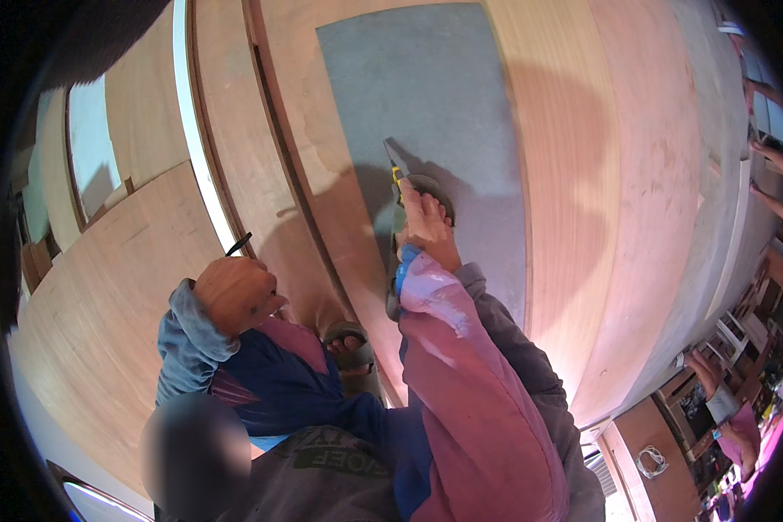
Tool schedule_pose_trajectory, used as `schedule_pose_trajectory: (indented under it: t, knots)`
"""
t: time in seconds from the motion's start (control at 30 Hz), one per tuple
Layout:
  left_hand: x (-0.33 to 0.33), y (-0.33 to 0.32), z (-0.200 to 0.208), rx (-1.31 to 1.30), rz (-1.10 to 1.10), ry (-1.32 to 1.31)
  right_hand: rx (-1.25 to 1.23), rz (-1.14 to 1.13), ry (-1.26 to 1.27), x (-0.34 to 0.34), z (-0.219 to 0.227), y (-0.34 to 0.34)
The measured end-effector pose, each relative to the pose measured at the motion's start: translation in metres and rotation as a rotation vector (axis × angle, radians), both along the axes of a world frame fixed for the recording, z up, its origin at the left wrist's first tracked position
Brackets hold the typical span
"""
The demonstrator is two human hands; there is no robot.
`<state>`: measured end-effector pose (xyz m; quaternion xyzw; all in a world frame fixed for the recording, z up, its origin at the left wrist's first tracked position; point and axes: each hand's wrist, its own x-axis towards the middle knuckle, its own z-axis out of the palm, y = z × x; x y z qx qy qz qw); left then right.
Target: The person measures a gray sheet on a wooden surface using a tape measure and marks it with a pen. Then they use a utility knife to cut along the marked line, separating a strip from the sheet.
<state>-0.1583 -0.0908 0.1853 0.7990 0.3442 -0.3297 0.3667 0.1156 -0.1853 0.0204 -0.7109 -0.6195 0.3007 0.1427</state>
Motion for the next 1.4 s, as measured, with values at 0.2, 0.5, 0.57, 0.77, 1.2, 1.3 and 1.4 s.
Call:
schedule_pose_trajectory:
  t: [0.2, 0.5, 0.57, 0.77, 1.2, 1.3, 1.4]
  knots:
    - [0.006, 0.0, 0.0, 0.017, -0.011, 0.009, -0.112, 0.02, 0.17, 0.013, 0.001, 0.006]
    - [0.008, 0.009, -0.006, 0.033, 0.003, 0.001, -0.104, 0.016, 0.049, 0.008, -0.005, 0.013]
    - [0.009, 0.009, -0.004, 0.045, 0.007, -0.041, -0.111, 0.032, 0.03, 0.007, -0.002, 0.013]
    - [0.013, 0.01, -0.003, 0.045, 0.002, -0.003, -0.233, 0.109, -0.126, 0.003, 0.01, 0.019]
    - [0.017, 0.011, -0.004, 0.059, -0.01, -0.013, -0.342, 0.066, -0.061, 0.004, 0.018, 0.024]
    - [0.019, 0.015, -0.005, 0.029, 0.02, -0.002, -0.232, 0.019, 0.058, 0.008, 0.014, 0.021]
    - [0.019, 0.018, -0.006, -0.032, 0.047, 0.07, -0.136, -0.046, 0.166, 0.015, 0.01, 0.013]
